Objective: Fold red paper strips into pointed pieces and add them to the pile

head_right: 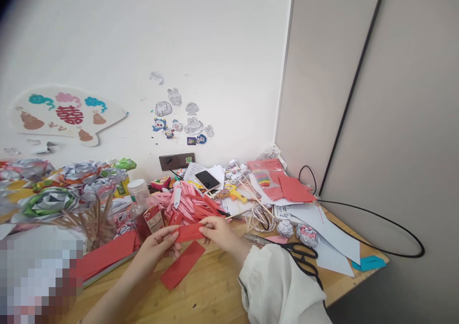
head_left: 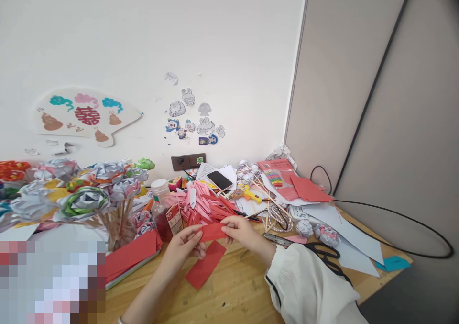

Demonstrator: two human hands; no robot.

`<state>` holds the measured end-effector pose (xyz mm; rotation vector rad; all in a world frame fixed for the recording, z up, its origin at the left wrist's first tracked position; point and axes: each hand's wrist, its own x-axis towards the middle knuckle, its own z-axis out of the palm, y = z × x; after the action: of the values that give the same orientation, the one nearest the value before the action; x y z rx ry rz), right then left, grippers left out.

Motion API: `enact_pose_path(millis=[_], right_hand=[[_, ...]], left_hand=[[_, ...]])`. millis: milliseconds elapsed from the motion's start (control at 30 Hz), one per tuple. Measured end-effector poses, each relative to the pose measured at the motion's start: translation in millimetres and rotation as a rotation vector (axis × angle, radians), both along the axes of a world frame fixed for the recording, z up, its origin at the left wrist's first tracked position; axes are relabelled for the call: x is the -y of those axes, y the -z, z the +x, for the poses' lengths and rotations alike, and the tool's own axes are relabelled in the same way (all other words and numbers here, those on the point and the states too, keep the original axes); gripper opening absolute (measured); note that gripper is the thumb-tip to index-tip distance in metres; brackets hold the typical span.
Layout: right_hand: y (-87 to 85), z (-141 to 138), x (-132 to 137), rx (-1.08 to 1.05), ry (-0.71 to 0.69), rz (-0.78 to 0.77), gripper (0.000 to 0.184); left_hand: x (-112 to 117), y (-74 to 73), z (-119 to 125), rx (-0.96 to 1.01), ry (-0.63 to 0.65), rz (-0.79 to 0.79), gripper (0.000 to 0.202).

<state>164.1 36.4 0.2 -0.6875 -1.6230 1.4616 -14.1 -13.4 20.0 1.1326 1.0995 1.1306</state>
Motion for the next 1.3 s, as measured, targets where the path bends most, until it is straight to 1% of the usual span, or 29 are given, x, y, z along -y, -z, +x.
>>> enact_pose_path(millis=[133,300,367,467,600,700,767,867,967,1033,1133,1300], right_hand=[[-1.9,-1,1,-0.103,-0.006,-0.015,0.032],[-2.2,-1,3,-0.105,0.039,0.038,0.027],[-2.3,0,4,-0.081,0.054,0.088,0.026],[-3.6,1,6,-0.020,0.101,0.182,0.023],[-9.4,4,11,0.107,0.163,0.360,0.020],[-16.6,7,16,0.196,0.195,0.508,0.020],[-20.9,8,19,0.227,0.190,0.544,0.020],[-22.2,7,23,0.240,0.128,0.505,0.023],[-15.8,3,22,0.294,0.091,0.451,0.024],[-10.1,0,19,0.339,0.105,0.437,0.022],[-5.4,-3,15,0.347,0.079,0.414,0.021],[-6.6,-2,12,0.335,0.080,0.383,0.021]], left_hand=[[5,-2.7,0,0.132,-0.025,0.003,0.033],[8,-6.3,0,0.184,-0.036,0.008,0.024],[8,-7.5,0,0.178,-0.020,0.009,0.024],[6,-9.1,0,0.151,0.021,-0.023,0.029],[4,-9.1,3,0.036,-0.005,-0.071,0.030],[3,-8.1,4,-0.023,-0.010,-0.067,0.030],[2,-7.5,5,-0.046,-0.009,-0.042,0.031],[3,-6.7,7,-0.137,-0.009,0.038,0.030],[4,-5.5,9,-0.267,0.003,0.139,0.027],[5,-4.4,11,-0.314,0.015,0.172,0.027],[6,-3.3,14,-0.310,0.018,0.166,0.028],[6,-3.1,16,-0.240,0.008,0.101,0.033]])
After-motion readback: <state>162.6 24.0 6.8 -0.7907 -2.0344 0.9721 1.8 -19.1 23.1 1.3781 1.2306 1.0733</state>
